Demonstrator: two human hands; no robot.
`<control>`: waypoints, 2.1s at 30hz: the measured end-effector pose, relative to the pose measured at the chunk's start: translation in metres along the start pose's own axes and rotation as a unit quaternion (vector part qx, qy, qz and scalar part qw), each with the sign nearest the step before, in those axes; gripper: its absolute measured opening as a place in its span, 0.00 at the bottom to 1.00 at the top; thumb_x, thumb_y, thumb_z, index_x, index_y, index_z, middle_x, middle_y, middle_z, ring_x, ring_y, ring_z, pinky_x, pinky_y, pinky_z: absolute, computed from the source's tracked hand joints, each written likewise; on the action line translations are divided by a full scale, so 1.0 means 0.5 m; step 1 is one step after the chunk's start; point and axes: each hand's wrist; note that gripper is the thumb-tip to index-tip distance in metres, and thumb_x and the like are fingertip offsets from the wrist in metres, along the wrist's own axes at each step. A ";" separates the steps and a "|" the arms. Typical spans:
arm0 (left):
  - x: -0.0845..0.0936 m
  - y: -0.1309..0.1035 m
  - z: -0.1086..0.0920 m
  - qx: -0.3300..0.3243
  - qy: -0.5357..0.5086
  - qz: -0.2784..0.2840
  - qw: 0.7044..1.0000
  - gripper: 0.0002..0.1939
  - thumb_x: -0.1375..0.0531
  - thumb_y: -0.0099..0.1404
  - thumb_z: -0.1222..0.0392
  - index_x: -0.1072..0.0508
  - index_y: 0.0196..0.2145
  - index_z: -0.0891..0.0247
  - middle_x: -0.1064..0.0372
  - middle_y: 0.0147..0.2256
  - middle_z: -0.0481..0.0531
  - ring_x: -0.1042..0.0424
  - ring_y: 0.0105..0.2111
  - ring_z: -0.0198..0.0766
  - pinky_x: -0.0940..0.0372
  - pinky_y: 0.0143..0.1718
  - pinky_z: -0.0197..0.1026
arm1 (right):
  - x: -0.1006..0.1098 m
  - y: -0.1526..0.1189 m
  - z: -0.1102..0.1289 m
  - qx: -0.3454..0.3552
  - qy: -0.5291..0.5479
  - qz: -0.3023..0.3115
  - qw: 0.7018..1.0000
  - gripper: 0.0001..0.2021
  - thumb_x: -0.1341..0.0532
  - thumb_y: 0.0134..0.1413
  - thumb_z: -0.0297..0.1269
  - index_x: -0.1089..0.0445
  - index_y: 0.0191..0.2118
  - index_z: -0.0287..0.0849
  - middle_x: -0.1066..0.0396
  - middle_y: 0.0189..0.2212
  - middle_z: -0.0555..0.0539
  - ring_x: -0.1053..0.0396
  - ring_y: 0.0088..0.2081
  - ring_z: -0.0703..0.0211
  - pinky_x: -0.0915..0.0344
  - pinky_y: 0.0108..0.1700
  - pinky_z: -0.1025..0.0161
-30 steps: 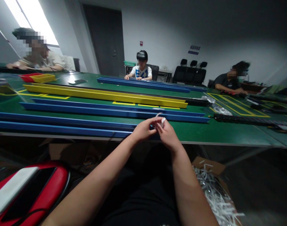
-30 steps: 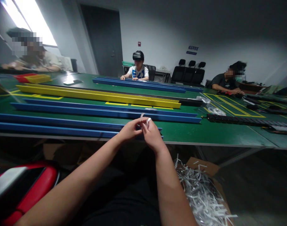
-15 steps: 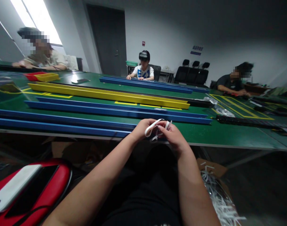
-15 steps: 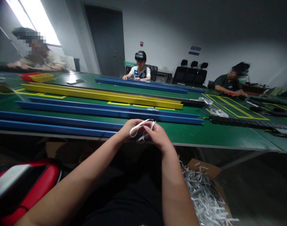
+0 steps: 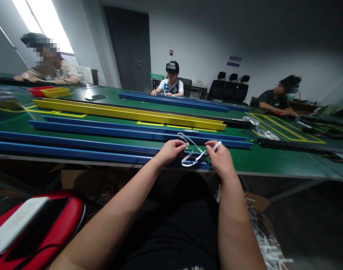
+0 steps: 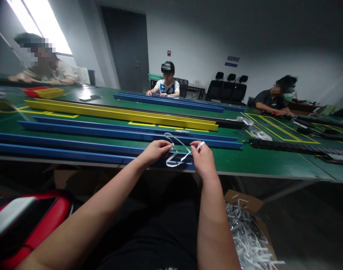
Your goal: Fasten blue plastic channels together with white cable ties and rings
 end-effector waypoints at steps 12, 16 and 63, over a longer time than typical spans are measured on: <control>-0.002 0.001 0.012 -0.080 0.035 0.039 0.995 0.21 0.41 0.62 0.46 0.23 0.44 0.65 0.24 0.40 0.55 0.28 0.38 0.38 0.35 0.41 0.39 | -0.118 -0.029 0.057 0.007 0.216 0.028 0.976 0.18 0.51 0.63 0.47 0.31 0.50 0.46 0.29 0.49 0.44 0.32 0.51 0.56 0.37 0.55 0.55; 0.002 0.001 0.010 -0.082 0.021 0.073 0.994 0.21 0.40 0.62 0.50 0.24 0.48 0.66 0.24 0.43 0.55 0.27 0.42 0.41 0.35 0.45 0.41 | -0.143 -0.040 0.061 0.008 0.177 0.057 0.982 0.23 0.51 0.64 0.52 0.36 0.58 0.46 0.34 0.56 0.43 0.37 0.57 0.54 0.43 0.60 0.54; 0.018 -0.011 0.003 -0.046 -0.075 0.161 0.983 0.13 0.38 0.60 0.53 0.27 0.32 0.68 0.35 0.27 0.47 0.36 0.29 0.31 0.40 0.33 0.35 | -0.043 -0.021 0.059 0.132 0.068 0.011 0.989 0.25 0.36 0.51 0.46 0.36 0.55 0.47 0.38 0.59 0.42 0.38 0.57 0.49 0.37 0.52 0.55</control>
Point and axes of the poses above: each hand's wrist, its own y-axis towards the middle knuckle, its own x-axis out of the back of the hand, z = x × y
